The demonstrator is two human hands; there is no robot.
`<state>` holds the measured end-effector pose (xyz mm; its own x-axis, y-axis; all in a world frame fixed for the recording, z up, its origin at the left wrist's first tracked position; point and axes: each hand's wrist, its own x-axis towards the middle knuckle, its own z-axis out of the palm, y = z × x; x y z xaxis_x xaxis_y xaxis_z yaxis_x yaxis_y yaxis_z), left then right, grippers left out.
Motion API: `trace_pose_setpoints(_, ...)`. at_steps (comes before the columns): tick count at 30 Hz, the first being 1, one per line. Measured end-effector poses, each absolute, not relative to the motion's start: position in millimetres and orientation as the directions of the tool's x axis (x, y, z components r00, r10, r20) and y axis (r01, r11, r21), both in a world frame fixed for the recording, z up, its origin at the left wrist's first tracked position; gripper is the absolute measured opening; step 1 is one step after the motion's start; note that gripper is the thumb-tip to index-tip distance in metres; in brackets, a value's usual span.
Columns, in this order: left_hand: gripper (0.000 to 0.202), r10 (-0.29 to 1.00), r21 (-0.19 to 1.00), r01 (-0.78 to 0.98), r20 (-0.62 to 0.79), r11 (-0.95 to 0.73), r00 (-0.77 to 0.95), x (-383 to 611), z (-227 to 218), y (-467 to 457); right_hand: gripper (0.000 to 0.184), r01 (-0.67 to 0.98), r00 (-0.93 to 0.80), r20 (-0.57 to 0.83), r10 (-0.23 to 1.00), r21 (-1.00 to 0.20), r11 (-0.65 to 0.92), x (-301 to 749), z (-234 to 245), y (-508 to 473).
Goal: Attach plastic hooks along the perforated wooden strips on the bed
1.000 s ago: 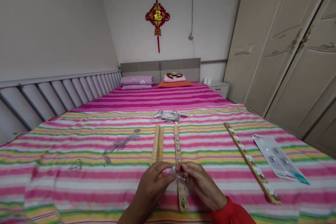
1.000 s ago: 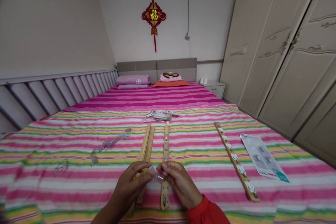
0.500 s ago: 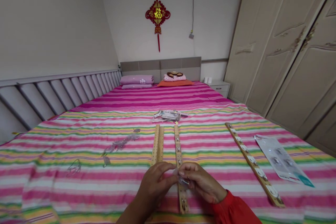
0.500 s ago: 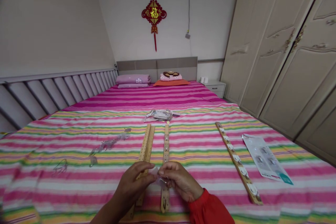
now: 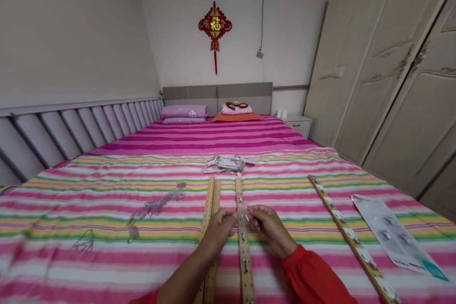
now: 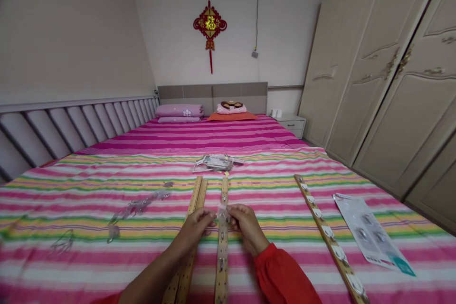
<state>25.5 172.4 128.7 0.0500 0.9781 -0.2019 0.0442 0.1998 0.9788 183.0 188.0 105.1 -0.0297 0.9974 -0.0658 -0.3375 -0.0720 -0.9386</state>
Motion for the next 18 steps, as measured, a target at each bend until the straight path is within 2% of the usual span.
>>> trace_pose_setpoints(3,0.035,0.975,0.977,0.003,-0.214,0.214,0.062,36,126,201,0.032,-0.322,0.020,-0.055,0.998,-0.946,-0.046,180,101,214)
trace_pose_setpoints(7,0.025,0.986,0.987,-0.013,-0.159,0.160,0.051,45,123,242,0.028,-0.286,0.099,-0.017,0.995,-0.958,0.012,180,97,250)
trace_pose_setpoints(11,0.016,0.990,0.989,0.047,-0.144,0.143,0.011,51,114,284,0.028,-0.229,0.164,0.028,0.986,-0.971,0.065,182,91,287)
trace_pose_setpoints(18,0.023,0.989,0.967,0.213,-0.129,0.142,-0.073,61,88,339,0.021,-0.120,0.229,0.059,0.972,-0.989,0.088,185,62,339)
